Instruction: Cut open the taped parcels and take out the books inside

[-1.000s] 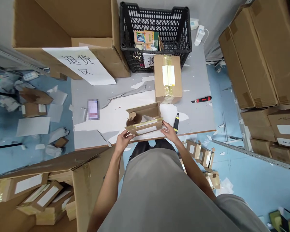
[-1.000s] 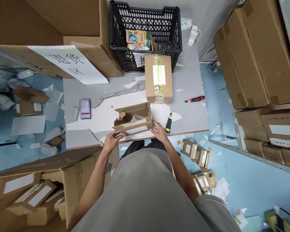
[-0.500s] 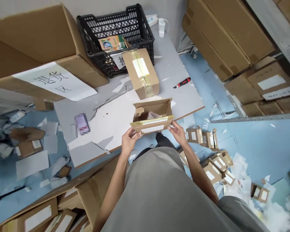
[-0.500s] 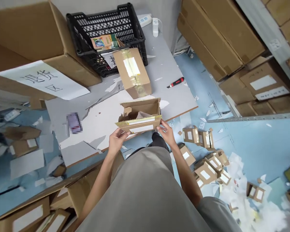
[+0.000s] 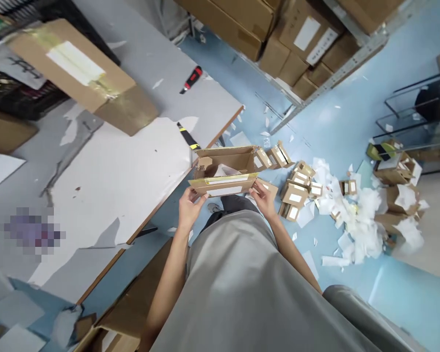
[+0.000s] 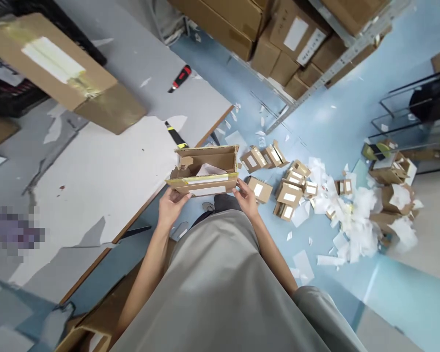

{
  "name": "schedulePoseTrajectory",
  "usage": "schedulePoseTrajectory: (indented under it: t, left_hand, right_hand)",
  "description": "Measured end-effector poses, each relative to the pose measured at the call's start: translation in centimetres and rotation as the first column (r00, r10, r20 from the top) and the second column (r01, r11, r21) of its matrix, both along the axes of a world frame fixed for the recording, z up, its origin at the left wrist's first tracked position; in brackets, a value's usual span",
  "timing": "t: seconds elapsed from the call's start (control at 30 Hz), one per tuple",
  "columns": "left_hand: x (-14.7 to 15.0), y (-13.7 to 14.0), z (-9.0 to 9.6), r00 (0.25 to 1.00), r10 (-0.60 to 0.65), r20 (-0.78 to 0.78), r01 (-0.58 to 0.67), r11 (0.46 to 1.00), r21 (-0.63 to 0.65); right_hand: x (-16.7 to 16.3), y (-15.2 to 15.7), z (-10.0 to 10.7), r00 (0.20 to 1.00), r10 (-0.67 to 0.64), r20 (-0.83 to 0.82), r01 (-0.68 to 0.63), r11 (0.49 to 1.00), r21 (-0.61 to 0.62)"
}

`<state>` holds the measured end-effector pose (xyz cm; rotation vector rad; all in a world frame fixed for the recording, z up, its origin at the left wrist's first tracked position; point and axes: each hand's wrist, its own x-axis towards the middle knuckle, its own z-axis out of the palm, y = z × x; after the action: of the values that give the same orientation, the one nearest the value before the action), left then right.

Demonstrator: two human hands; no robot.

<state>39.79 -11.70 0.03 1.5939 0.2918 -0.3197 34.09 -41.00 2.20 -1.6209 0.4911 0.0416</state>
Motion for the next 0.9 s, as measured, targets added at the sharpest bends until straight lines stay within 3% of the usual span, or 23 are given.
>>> schedulePoseTrajectory:
  t: [0.13,0.37,0.5,0.7,0.77,0.9]
  left_hand:
    - [0.0,-4.3,0.3,0.995,-0.101,0.006,0.101,0.995,-0.020]
    - [1.4,-12.3,-0.7,0.971,-0.238,-0.023,0.238,0.971,0.022]
    - [2.7,-20.2,-1.5,0.928,-0.367,-0.056,0.370,0.928,0.041]
    - [4.3,-35.2,-2.1,0.803,-0.596,0.015,0.596,0.803,0.024]
    - [4.6,-39.7,-2.3,0.742,-0.669,0.043,0.669,0.743,0.024]
    - [4.7,-45.5,-2.4,0.671,-0.739,0.052,0.731,0.672,0.118]
  right_hand:
    - [-2.9,-3.2,-0.4,0.991,-0.137,-0.011,0.137,0.991,0.010]
    - [-4.5,-9.6,-1.8,0.958,-0.283,-0.033,0.284,0.958,0.031]
    - [-5.6,-16.1,-1.9,0.934,-0.357,-0.023,0.358,0.934,0.005]
    - [-7.1,-28.6,-1.2,0.867,-0.497,0.038,0.498,0.865,-0.062]
    - [-7.3,-32.6,-1.5,0.825,-0.559,0.084,0.565,0.821,-0.081]
    - [-8.0,-38.1,-3.5,0.644,-0.765,0.018,0.757,0.633,-0.161]
